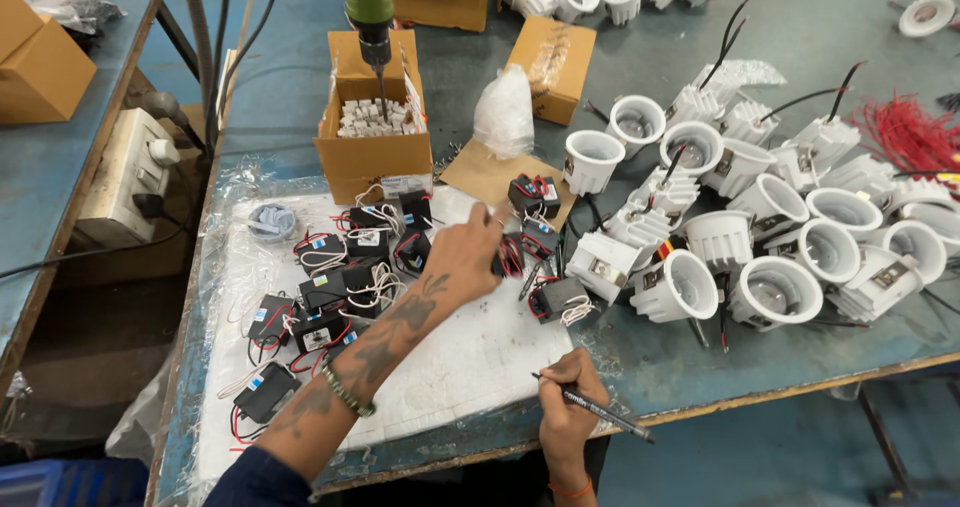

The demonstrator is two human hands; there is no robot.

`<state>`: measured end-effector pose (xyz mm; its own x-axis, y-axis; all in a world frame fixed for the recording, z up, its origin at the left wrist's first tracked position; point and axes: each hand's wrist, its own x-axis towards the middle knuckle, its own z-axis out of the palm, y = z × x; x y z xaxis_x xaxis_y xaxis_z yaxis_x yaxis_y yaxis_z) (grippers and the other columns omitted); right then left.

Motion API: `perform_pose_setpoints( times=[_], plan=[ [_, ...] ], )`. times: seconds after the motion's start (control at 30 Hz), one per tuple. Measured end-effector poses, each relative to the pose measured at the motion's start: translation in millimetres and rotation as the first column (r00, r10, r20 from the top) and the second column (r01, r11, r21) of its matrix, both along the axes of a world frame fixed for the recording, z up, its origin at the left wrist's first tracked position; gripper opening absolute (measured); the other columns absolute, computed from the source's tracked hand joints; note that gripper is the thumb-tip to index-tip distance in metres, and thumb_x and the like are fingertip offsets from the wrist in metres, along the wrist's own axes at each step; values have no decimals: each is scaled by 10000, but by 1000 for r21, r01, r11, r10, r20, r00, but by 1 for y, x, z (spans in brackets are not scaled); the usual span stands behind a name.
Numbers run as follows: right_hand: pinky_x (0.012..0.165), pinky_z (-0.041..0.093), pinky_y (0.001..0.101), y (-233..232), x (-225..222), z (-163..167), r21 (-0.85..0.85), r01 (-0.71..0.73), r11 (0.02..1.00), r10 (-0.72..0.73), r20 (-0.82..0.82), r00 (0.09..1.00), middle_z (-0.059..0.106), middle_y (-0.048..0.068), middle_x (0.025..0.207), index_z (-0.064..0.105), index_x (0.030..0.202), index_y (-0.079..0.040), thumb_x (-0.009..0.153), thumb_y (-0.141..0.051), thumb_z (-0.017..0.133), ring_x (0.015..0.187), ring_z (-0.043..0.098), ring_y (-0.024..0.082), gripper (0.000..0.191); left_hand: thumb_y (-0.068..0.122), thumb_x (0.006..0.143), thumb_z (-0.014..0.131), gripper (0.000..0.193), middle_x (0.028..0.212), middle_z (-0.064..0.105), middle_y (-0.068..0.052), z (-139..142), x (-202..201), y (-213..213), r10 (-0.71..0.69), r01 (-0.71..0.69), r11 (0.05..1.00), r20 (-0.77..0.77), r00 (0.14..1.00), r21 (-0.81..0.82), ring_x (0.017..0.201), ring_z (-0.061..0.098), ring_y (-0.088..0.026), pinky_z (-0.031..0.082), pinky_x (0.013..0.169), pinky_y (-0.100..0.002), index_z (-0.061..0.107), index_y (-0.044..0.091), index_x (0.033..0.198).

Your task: The person picks up black LED driver power-supply modules one at a time from a workbench, writes on each module with a marker, and places the marked module onto a growing pile on the bench. The person repeats this marking cycle for many modules throughout the episode.

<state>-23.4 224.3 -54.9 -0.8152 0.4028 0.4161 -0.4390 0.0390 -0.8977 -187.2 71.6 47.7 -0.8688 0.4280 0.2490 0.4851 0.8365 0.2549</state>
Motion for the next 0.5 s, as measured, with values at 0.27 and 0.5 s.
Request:
perform_pose_setpoints(
  times=[0.27,0.5],
  plan=[
    [556,338,232,-2,1,-2,-98,-12,995,9,-30,1000,481,47,772,491,738,0,761,138,537,639,416,74,147,129,633,856,697,1218,646,-109,30,48,-25,-217,211,974,77,973,89,899,701,-355,553,737,-453,614,81,1285],
    [497,328,218,0,2,-4,-190,-73,979,66,-41,997,496,61,781,522,760,9,780,150,522,590,422,73,143,301,632,937,731,1134,710,-111,29,77,-50,-231,188,822,14,973,538,993,721,-282,571,831,-361,620,68,1247]
  ],
)
